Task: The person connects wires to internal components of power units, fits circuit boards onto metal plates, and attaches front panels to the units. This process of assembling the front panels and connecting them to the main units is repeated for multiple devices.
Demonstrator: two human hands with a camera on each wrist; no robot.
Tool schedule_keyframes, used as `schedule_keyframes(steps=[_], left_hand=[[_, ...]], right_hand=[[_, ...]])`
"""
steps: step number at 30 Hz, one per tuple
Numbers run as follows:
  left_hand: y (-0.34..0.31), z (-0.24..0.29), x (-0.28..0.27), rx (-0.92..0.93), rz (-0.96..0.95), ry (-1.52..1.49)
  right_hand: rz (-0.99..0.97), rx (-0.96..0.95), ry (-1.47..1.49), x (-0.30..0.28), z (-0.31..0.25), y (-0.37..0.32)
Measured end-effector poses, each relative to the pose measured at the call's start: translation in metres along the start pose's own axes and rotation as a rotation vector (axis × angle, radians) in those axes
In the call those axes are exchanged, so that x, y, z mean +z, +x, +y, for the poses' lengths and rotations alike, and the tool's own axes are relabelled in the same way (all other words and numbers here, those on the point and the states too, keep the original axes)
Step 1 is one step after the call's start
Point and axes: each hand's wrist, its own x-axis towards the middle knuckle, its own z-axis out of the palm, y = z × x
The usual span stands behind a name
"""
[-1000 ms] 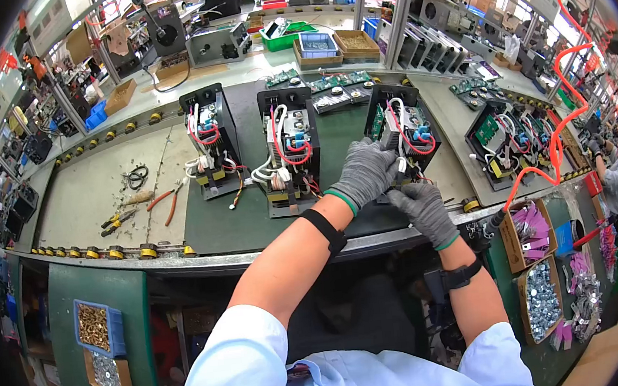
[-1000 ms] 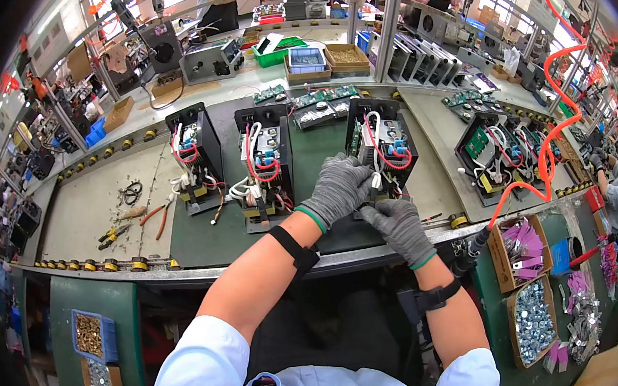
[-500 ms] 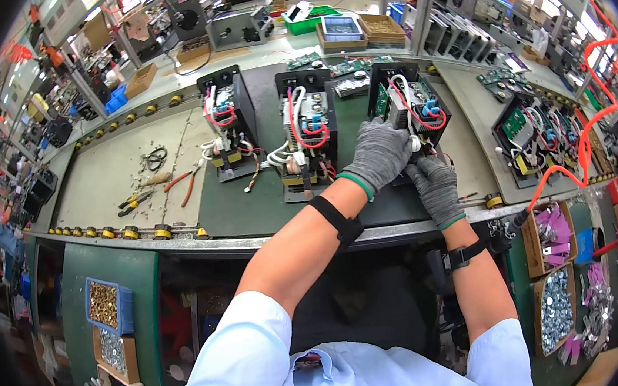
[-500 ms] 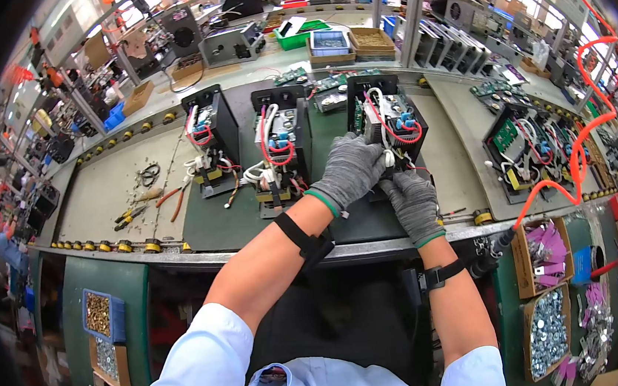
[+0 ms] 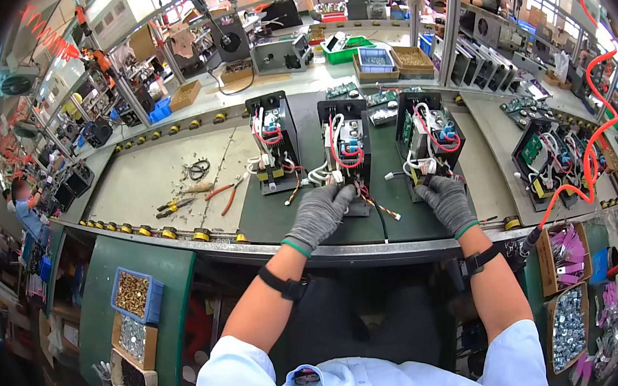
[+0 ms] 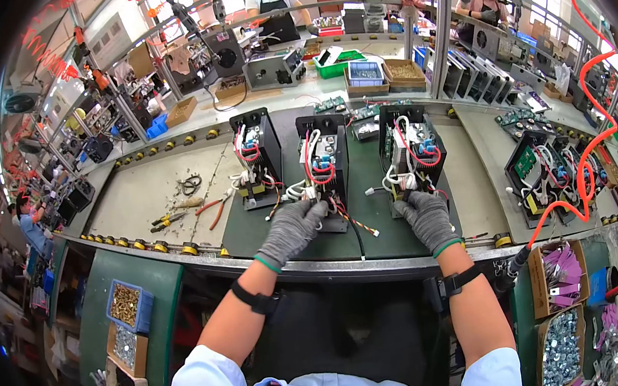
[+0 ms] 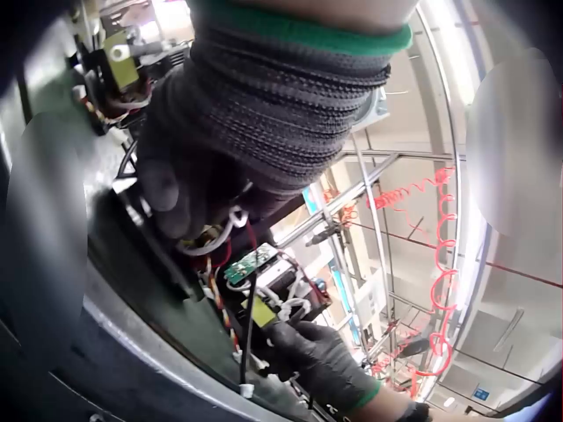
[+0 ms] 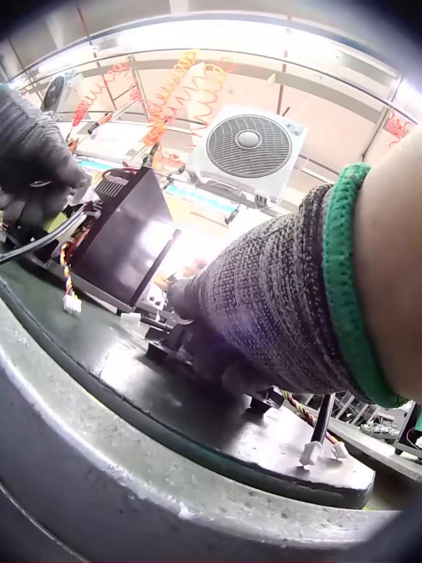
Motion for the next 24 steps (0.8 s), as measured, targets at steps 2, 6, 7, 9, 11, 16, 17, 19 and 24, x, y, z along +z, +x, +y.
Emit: schedule_keyframes(steps=[2,6,7,9,11,16,17,19,24], left_hand=[[0.009,-0.005,0.022,0.037,0.021,-0.148],[0.022,0.010,0.028,0.069,0.136,-0.007],[0.031,0.011,0.031,0.080,0.138,-0.005],[0.056,0.009,0.037,0.070,0.144,-0.111],[0.087,0.000,0.047,0.095,0.157,-0.074],[0.100,-0.008,0.051,0.147,0.164,0.019],[0.094,-0.012,0.052,0.188,0.181,0.060],[0.091,-0.022,0.058,0.198,0.144,0.113],[0.077,-0.005,0.034,0.012,0.060,0.284]], right_hand=[[0.003,0.009,-0.026,-0.004,-0.008,0.000],[0.029,0.003,-0.139,0.007,-0.001,0.010],[0.041,0.002,-0.140,0.007,-0.004,0.014],[0.064,0.010,-0.143,0.013,-0.002,0.027],[0.089,0.022,-0.090,0.019,0.005,0.040],[0.118,-0.062,-0.129,0.031,0.019,0.049],[0.139,-0.085,-0.173,0.037,0.030,0.050],[0.108,-0.077,-0.261,0.039,0.032,0.049],[0.212,-0.032,-0.498,0.024,0.002,0.040]])
